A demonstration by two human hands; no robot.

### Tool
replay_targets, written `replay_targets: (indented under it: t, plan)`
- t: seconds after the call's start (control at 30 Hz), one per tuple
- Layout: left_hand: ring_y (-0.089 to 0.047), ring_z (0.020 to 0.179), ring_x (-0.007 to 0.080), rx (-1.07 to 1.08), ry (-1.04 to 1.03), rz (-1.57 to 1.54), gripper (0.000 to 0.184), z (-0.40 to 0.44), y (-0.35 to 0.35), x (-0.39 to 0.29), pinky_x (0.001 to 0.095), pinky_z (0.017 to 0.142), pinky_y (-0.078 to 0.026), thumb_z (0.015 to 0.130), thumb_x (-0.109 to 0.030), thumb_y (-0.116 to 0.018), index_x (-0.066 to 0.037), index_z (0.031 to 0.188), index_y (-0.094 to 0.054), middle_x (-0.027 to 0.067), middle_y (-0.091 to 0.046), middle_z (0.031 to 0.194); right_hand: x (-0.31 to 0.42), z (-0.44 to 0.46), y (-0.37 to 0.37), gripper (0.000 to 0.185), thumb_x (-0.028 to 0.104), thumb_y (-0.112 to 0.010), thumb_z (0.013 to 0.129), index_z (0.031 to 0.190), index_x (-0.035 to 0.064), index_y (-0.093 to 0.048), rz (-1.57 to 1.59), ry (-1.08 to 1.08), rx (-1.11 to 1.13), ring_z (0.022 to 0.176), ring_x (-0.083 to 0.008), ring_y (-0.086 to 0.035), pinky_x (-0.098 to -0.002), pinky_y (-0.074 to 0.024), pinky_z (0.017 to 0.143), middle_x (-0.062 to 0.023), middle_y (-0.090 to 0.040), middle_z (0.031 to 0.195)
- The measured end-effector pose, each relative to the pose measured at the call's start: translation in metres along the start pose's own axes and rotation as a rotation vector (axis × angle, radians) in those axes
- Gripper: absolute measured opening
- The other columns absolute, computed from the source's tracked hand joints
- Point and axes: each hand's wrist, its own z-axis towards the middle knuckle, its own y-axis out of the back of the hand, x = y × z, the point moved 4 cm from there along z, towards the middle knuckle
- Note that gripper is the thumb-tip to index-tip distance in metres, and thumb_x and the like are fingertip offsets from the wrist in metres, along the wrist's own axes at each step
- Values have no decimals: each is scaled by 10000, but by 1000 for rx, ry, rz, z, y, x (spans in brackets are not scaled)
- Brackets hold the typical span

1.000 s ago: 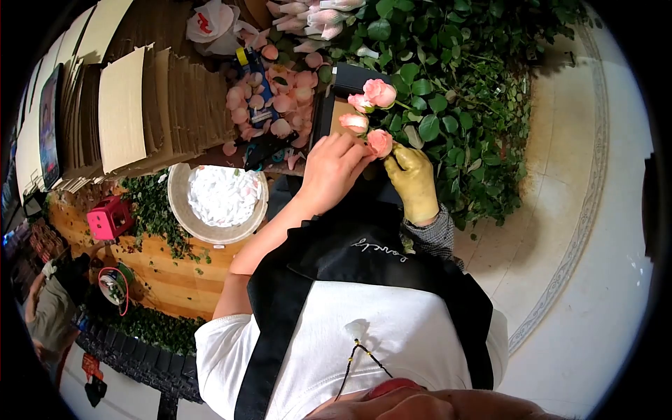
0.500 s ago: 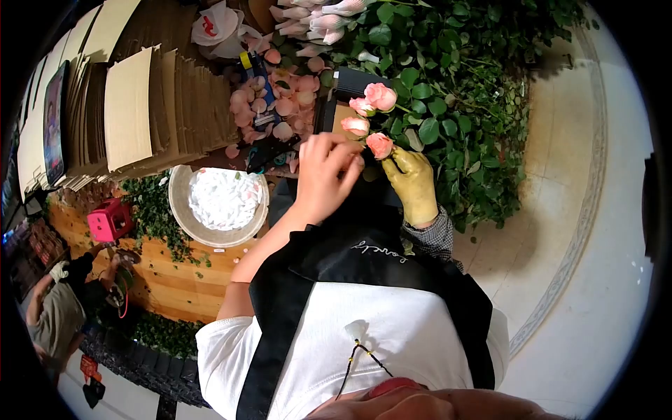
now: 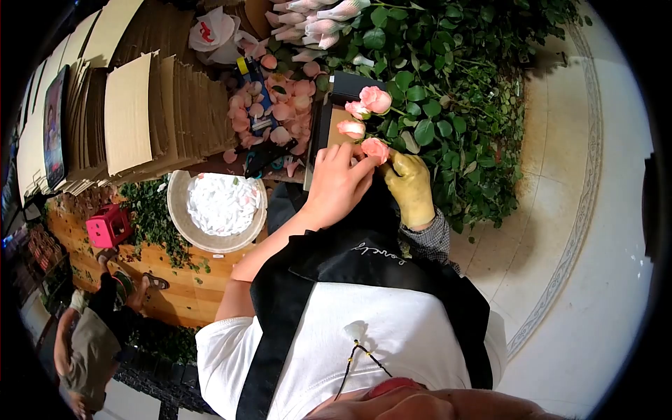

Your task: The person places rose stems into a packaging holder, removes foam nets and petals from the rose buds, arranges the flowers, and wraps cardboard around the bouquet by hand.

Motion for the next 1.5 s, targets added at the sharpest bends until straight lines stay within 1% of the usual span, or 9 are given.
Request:
replay_targets:
  t: [0.27,0.6,0.7,1.0,1.13,1.2,1.27,1.4,1.5]
  plan:
    - [-584,808,267,-75,193,27,92,-1,-4,20,390,736,-412,877,-157,-742,-75,919,-739,52,-597,830,5,0,4,212,172,-773,827,1028,110,-750,-49,93,-44,697,-314,-633,-433,-512,695,-102,-659,723]
    - [-607,776,284,-3,270,-202,204,3,-7,31,393,730,-442,807,-207,-815,-60,925,-737,72,-587,805,4,2,1,221,152,-769,815,1031,111,-753,-30,64,-16,686,-312,-630,-440,-506,670,-102,-650,709]
    - [-600,782,279,-33,249,-169,200,3,-9,30,391,727,-429,794,-184,-817,-59,919,-724,71,-584,819,2,2,-2,299,111,-761,828,1127,115,-749,-50,22,63,738,-307,-626,-413,-499,722,-103,-691,808]
    - [-570,749,253,-123,149,-113,143,1,-4,12,364,707,-413,777,-119,-825,-82,873,-726,45,-574,809,4,3,-4,284,108,-751,827,1110,108,-744,-98,44,71,765,-323,-636,-431,-503,728,-124,-688,815]
    - [-599,742,281,-174,234,-153,135,0,15,25,382,702,-442,788,-118,-820,-54,769,-703,71,-609,782,-1,4,-9,269,127,-752,838,1106,111,-743,-140,73,54,753,-327,-641,-439,-506,717,-123,-687,809]
    - [-606,643,307,-355,311,0,242,-10,31,53,433,623,-461,848,-187,-780,-49,682,-672,94,-590,667,6,10,-6,180,177,-730,852,1017,104,-723,-104,121,103,728,-319,-647,-457,-504,714,-105,-655,723]
    - [-620,665,328,-204,503,260,262,-20,51,72,439,633,-486,874,-205,-765,-34,702,-664,109,-613,681,13,20,-6,193,213,-706,882,1046,111,-715,-138,144,175,713,-315,-655,-456,-508,693,-98,-660,716]
    - [-638,700,342,-155,554,151,217,-31,53,87,432,652,-502,894,-204,-750,-24,792,-682,125,-649,745,24,27,-9,279,257,-669,934,1190,151,-699,-456,242,411,728,-325,-681,-447,-533,671,-121,-706,787]
    - [-663,738,346,-170,472,77,155,-36,50,87,424,659,-527,908,-188,-731,-38,931,-703,137,-676,839,24,36,25,280,264,-654,969,1210,129,-698,-40,-64,335,861,-354,-710,-435,-559,764,-172,-738,955]
